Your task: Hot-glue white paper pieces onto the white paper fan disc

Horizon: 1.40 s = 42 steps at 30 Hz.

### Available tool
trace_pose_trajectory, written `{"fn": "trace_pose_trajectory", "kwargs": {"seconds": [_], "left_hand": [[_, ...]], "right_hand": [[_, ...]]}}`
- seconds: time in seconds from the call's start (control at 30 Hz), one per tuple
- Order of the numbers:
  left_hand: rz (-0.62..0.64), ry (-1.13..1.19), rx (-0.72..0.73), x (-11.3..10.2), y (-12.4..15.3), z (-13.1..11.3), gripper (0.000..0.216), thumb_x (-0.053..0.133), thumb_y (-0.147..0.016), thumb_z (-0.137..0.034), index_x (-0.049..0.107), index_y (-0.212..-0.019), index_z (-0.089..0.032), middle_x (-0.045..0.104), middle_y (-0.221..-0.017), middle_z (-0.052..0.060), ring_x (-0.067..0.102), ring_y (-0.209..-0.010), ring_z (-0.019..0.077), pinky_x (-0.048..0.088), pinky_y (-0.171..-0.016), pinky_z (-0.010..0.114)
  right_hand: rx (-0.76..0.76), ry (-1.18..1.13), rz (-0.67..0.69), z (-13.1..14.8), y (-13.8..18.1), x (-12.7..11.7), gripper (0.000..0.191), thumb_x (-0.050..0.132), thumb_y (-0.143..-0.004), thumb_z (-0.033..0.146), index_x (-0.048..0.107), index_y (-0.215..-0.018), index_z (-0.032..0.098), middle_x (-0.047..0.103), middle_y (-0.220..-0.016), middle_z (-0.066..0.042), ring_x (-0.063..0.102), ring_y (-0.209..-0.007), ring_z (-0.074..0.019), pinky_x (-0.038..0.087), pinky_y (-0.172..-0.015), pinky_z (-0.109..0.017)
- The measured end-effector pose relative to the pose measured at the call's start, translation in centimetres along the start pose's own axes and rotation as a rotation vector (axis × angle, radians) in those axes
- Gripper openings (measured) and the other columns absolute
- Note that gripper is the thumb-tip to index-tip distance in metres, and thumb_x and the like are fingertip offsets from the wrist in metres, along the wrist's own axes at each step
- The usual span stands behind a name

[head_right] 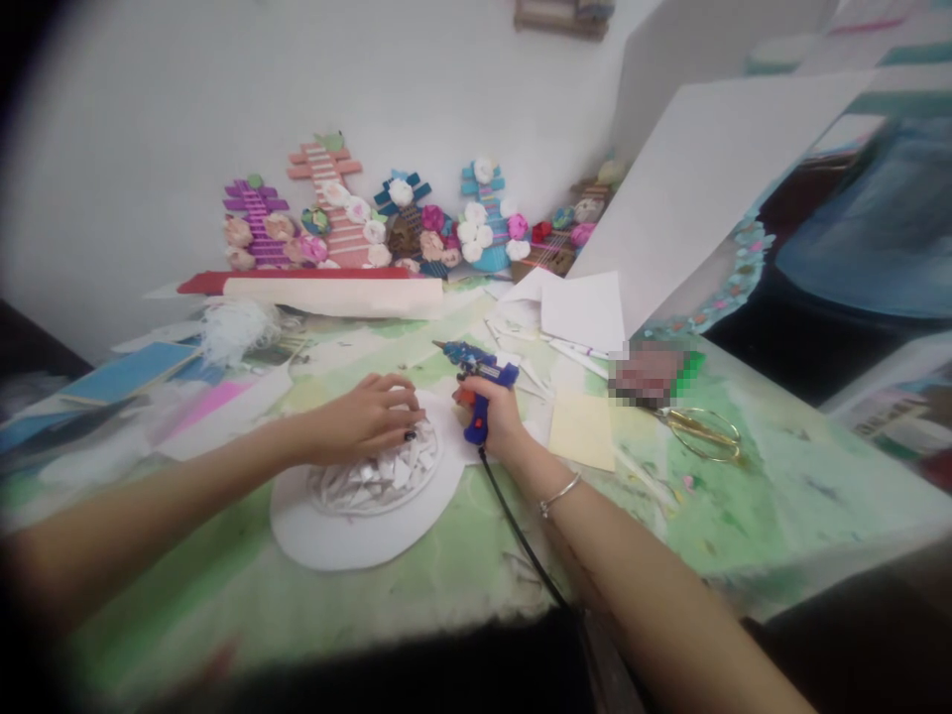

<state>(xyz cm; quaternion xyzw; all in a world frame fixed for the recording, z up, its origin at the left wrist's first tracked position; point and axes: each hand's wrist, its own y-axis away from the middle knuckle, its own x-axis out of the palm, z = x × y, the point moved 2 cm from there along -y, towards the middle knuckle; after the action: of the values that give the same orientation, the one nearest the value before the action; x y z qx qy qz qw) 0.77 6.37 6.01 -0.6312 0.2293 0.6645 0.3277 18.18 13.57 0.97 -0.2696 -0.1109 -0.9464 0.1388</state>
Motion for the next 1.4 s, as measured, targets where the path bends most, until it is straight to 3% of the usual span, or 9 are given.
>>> {"fn": "trace_pose_trajectory", "kwargs": {"seconds": [0.3, 0.63, 0.87, 1.1, 1.27, 1.4], "left_hand": [[0.008, 0.141, -0.092, -0.4, 0.3, 0.6, 0.033, 0.031, -0.093, -0.027, 0.055, -0.115, -0.021, 0.061, -0.110, 0.006, 0.040, -0.109, 0.0222, 0.028, -0.091, 0.037], [-0.034, 0.108, -0.068, -0.3, 0.3, 0.3, 0.031, 0.034, -0.092, -0.028, 0.061, -0.107, -0.021, 0.062, -0.106, 0.007, 0.040, -0.110, 0.0237, 0.030, -0.093, 0.041], [-0.173, 0.097, -0.065, -0.9, 1.7, -2.3, 0.034, 0.038, -0.088, -0.015, 0.053, -0.118, -0.022, 0.056, -0.118, 0.010, 0.040, -0.113, 0.0245, 0.035, -0.096, 0.043], [-0.147, -0.018, -0.022, -0.7, 3.1, -3.5, 0.033, 0.046, -0.088, -0.028, 0.053, -0.119, -0.021, 0.055, -0.124, 0.011, 0.040, -0.117, 0.0283, 0.034, -0.095, 0.047], [-0.152, -0.038, -0.037, -0.5, 3.7, -3.9, 0.044, 0.049, -0.086, -0.035, 0.046, -0.127, -0.019, 0.051, -0.129, 0.011, 0.038, -0.119, 0.0295, 0.032, -0.096, 0.046], [-0.272, 0.000, -0.136, -0.6, 3.7, -4.8, 0.031, 0.050, -0.085, -0.030, 0.056, -0.114, -0.021, 0.056, -0.121, 0.008, 0.039, -0.117, 0.0285, 0.033, -0.094, 0.046]], "right_hand": [[0.001, 0.011, -0.002, 0.1, 0.1, 0.1, 0.008, 0.066, -0.055, 0.021, 0.061, -0.054, 0.015, 0.061, -0.055, 0.000, 0.053, -0.053, -0.0089, 0.041, -0.049, -0.018], [0.000, 0.023, 0.006, 0.1, 0.1, 0.1, 0.009, 0.066, -0.055, 0.021, 0.061, -0.052, 0.014, 0.060, -0.054, -0.001, 0.052, -0.050, -0.0080, 0.039, -0.046, -0.018], [0.018, 0.024, 0.012, -0.1, 0.0, 0.0, 0.008, 0.065, -0.055, 0.022, 0.061, -0.054, 0.015, 0.060, -0.054, 0.000, 0.052, -0.049, -0.0087, 0.039, -0.044, -0.019], [0.021, 0.030, -0.004, -0.2, -0.1, -0.1, 0.009, 0.066, -0.055, 0.023, 0.061, -0.056, 0.015, 0.061, -0.055, -0.001, 0.054, -0.049, -0.0097, 0.040, -0.044, -0.020], [0.012, 0.033, -0.004, -0.2, -0.2, -0.1, 0.009, 0.066, -0.055, 0.023, 0.062, -0.055, 0.014, 0.061, -0.055, -0.001, 0.053, -0.049, -0.0086, 0.040, -0.044, -0.018], [0.011, 0.034, 0.000, -0.2, -0.2, -0.1, 0.008, 0.065, -0.055, 0.022, 0.062, -0.054, 0.015, 0.060, -0.053, 0.000, 0.051, -0.047, -0.0087, 0.040, -0.043, -0.019]]}}
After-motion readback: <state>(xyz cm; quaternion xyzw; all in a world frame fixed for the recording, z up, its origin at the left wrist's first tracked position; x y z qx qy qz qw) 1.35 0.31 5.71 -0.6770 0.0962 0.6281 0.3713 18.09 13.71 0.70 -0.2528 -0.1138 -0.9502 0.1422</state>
